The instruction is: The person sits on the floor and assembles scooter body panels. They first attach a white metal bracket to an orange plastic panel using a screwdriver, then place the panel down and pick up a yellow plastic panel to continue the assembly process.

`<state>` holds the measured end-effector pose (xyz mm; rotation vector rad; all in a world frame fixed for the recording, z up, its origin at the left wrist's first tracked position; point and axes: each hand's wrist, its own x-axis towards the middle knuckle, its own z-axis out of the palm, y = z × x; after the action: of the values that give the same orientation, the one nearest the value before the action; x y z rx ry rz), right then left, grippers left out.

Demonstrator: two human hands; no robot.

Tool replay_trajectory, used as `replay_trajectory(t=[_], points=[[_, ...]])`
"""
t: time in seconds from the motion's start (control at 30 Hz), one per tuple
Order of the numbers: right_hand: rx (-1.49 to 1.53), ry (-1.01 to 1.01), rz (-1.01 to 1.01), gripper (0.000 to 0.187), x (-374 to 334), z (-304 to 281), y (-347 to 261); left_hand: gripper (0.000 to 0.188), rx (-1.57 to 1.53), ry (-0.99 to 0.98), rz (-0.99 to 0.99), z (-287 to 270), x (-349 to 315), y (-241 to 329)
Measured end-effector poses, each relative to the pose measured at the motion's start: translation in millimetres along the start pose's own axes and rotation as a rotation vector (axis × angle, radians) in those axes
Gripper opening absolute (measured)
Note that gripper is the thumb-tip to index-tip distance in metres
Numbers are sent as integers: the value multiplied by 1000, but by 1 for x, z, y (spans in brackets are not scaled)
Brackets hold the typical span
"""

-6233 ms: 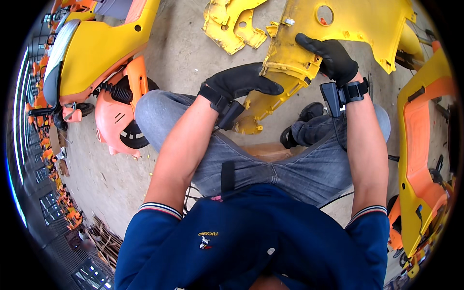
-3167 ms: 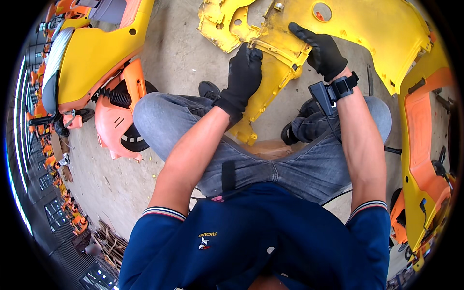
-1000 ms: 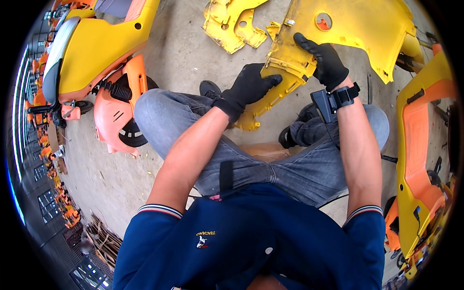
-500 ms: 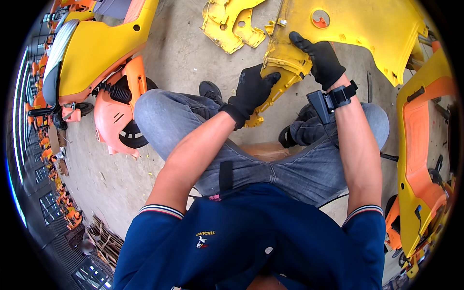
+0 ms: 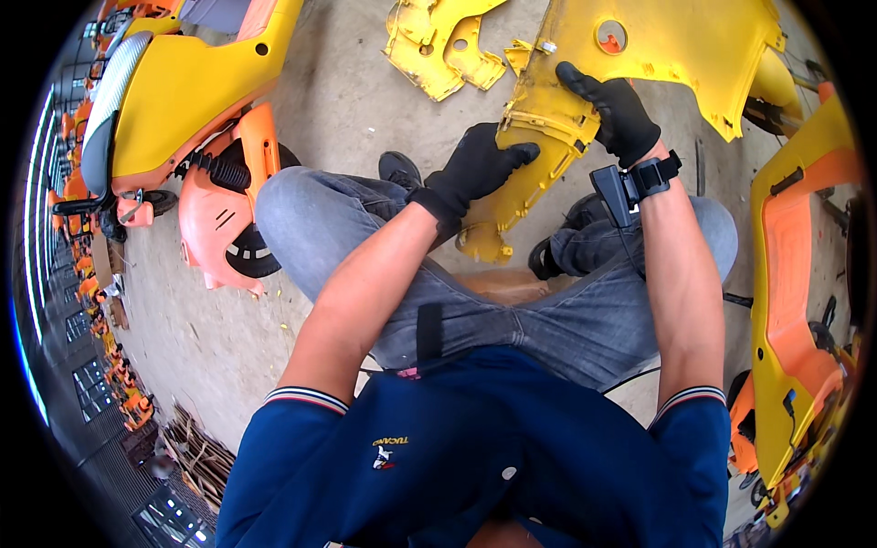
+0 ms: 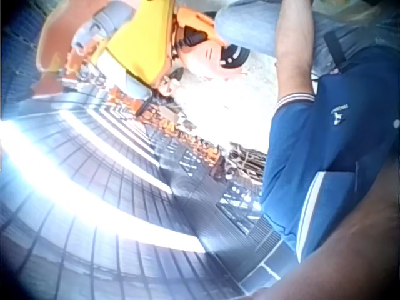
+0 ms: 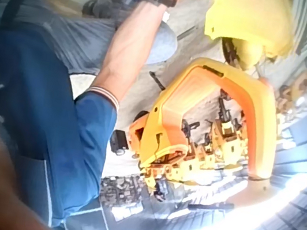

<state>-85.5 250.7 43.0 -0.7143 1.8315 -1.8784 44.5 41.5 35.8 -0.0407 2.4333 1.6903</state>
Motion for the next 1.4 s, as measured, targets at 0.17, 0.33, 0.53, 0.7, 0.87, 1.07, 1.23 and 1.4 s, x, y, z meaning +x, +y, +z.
replay_trajectory(t=[0.17,0.33,0.53,0.7,0.87,1.07,1.23,1.4], points=[[-414,-40,-209,61,1,-8,15,35,-106,-95,-122,-6,1,8],[-590,-78,-360,59,-5,-8,5,32,-168,-166,-109,-9,3,4],[-271,-3,-169,54,-1,-6,15,32,-259,-245,-179,-10,2,12],[-449,-36,-308,55,-1,-14,24,40,-344,-333,-250,-12,2,9],[274,25,138,45,-2,6,-18,60,-604,-506,-327,-16,-3,23],[567,49,319,35,-3,23,-44,63,-647,-608,-243,-16,-9,36],[533,35,286,37,-3,20,-39,64,-586,-589,-199,-17,-6,35],[436,32,310,39,-1,13,-31,65,-575,-561,-229,-16,-7,40]])
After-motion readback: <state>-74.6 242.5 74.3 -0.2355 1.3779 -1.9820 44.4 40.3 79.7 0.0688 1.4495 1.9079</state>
